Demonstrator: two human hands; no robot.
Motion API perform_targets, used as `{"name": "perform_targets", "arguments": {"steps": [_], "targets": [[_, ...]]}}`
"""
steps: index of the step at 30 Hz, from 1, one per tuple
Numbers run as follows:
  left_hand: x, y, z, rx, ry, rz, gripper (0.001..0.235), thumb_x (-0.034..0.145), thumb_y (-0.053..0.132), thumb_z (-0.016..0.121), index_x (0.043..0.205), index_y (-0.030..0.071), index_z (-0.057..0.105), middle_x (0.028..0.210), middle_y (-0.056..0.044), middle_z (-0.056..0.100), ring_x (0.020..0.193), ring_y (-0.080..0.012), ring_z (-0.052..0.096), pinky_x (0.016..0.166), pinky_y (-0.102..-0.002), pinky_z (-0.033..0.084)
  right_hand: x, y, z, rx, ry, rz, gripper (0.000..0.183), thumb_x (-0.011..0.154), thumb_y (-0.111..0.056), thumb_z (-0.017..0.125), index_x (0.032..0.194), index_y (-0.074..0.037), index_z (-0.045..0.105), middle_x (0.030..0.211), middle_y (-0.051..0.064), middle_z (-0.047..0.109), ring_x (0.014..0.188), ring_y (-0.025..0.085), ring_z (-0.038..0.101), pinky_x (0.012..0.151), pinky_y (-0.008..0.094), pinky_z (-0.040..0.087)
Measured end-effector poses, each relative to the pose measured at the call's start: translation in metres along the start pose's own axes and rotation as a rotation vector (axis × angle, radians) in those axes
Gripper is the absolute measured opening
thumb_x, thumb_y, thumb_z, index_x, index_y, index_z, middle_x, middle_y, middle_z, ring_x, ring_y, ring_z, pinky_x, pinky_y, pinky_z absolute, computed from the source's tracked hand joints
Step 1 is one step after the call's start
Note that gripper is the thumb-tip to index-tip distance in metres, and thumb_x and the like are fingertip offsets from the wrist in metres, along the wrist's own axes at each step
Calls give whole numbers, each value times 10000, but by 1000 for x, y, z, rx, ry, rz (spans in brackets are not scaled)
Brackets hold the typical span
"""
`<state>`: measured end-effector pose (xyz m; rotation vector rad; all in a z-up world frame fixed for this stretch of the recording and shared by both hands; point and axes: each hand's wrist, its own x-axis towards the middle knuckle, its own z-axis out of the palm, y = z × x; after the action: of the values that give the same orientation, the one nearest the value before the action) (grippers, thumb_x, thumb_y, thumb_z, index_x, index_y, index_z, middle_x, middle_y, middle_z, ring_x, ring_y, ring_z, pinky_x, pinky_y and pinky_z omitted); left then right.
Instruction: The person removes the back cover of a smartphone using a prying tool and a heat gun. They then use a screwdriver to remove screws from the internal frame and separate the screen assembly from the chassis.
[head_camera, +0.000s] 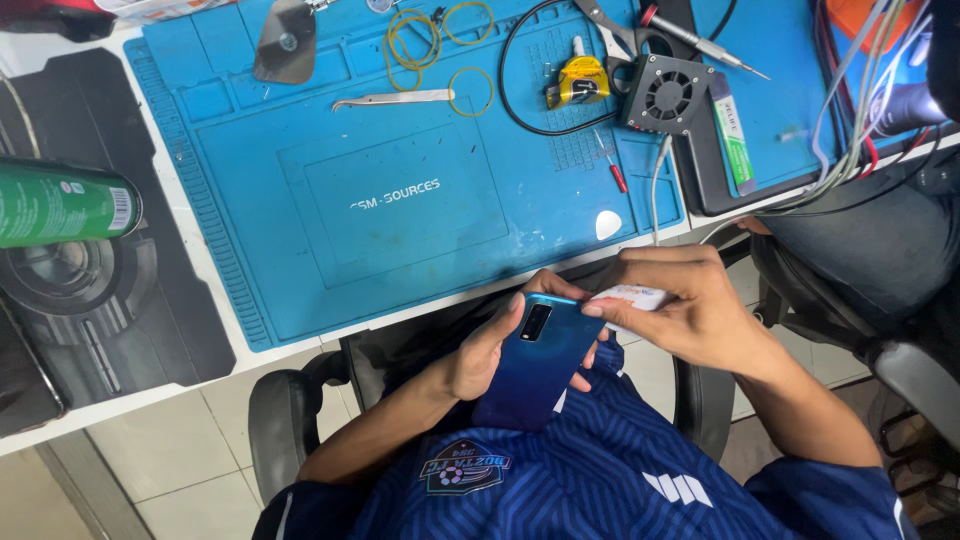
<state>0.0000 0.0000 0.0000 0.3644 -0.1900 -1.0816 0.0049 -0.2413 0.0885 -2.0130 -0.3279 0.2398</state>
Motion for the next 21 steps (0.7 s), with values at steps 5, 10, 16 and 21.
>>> {"name": "perform_targets", "arguments": {"steps": [5,10,16,21], "targets": [[-1,3,1,14,21,13,653,1096,612,359,1426,49,375,1379,-284,531,1204,-312,614,965,-542,589,9,-3,3,-4,-10,31,145,832,-116,810,800,0,729,646,33,634,558,101,586,494,284,398],[-1,3,-1,-13,4,18,646,1103,611,348,1447,64,364,1379,-274,533,1215,-308,614,978,-536,587,18,-5,6,0,-23,4,165,836,-115,811,796,14,716,652,43,624,561,119,573,494,292,387],[-1,2,-3,-41,-7,-6,653,1108,609,335,1495,82,341,1375,-263,531,1221,-307,612,992,-535,580,30,-5,7,44,-65,-39,176,850,-122,805,812,18,705,684,52,629,568,128,595,495,291,407],[-5,3,-4,-75,17,-17,681,1102,601,318,1551,89,303,1381,-262,524,1230,-316,609,995,-548,578,37,-8,11,22,-76,-23,202,859,-131,803,797,23,689,680,62,611,560,140,581,504,309,403]]}}
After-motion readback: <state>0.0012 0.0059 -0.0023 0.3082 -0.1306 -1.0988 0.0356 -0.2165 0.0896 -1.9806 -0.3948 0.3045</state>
